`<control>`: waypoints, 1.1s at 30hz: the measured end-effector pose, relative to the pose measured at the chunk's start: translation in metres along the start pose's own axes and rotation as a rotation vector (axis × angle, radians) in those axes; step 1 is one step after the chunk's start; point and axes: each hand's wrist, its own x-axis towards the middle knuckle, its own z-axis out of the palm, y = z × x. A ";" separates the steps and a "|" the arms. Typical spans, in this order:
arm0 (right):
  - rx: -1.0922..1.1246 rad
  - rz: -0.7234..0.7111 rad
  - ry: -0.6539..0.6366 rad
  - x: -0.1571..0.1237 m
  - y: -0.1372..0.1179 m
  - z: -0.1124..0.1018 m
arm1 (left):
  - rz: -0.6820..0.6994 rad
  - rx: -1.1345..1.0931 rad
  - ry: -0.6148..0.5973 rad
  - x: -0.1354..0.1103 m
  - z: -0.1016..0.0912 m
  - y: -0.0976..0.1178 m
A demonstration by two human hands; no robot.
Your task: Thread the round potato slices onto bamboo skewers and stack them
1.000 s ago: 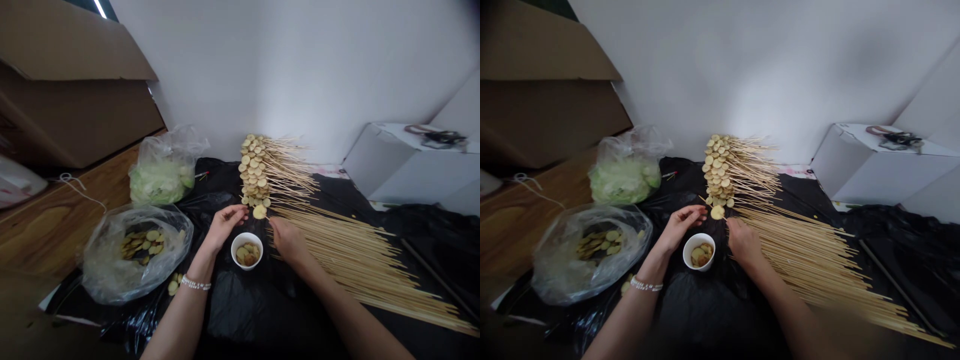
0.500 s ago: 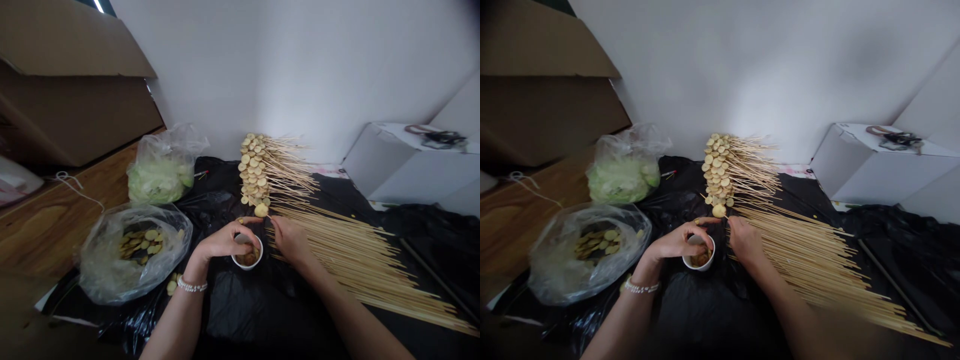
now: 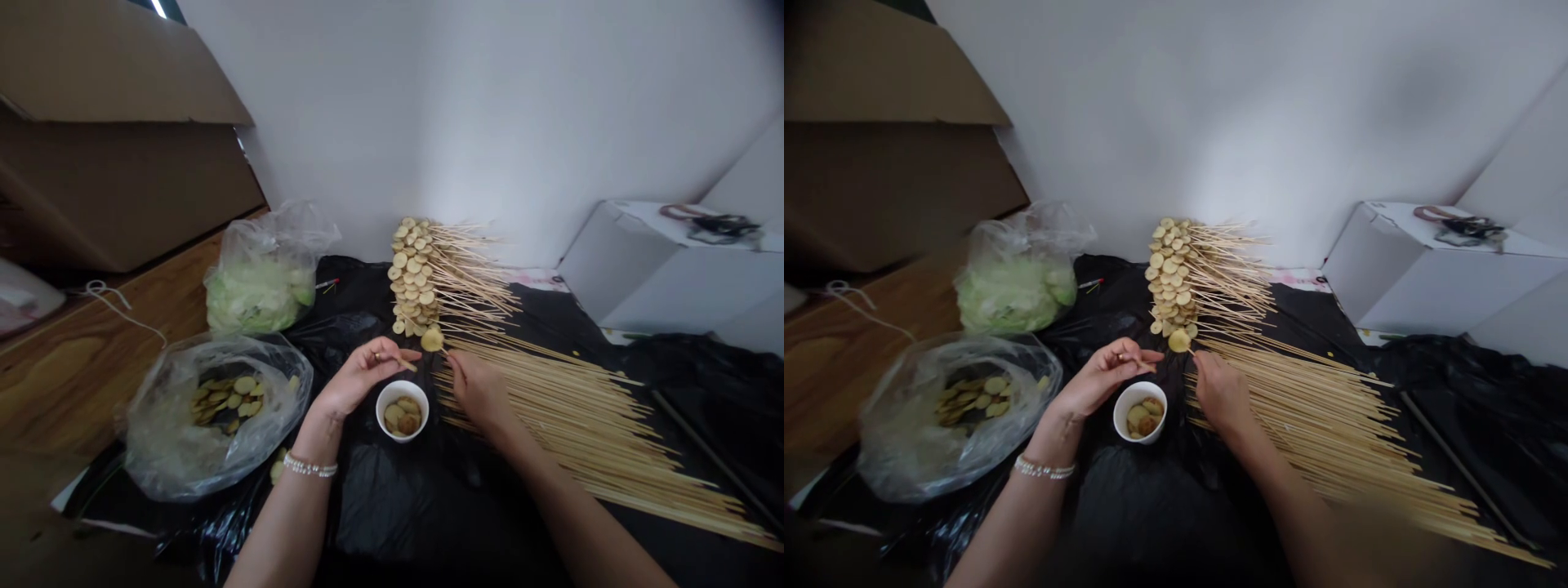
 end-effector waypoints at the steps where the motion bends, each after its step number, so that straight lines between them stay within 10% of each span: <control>1: 0.000 0.007 0.008 0.000 0.001 -0.001 | 0.007 -0.078 0.081 0.002 -0.002 -0.003; 10: 0.112 -0.093 -0.019 -0.001 -0.004 -0.006 | -0.008 -0.374 0.561 0.021 -0.020 -0.026; 33: 0.063 -0.166 -0.169 -0.006 -0.008 -0.013 | 0.097 -0.389 0.695 0.022 -0.029 -0.026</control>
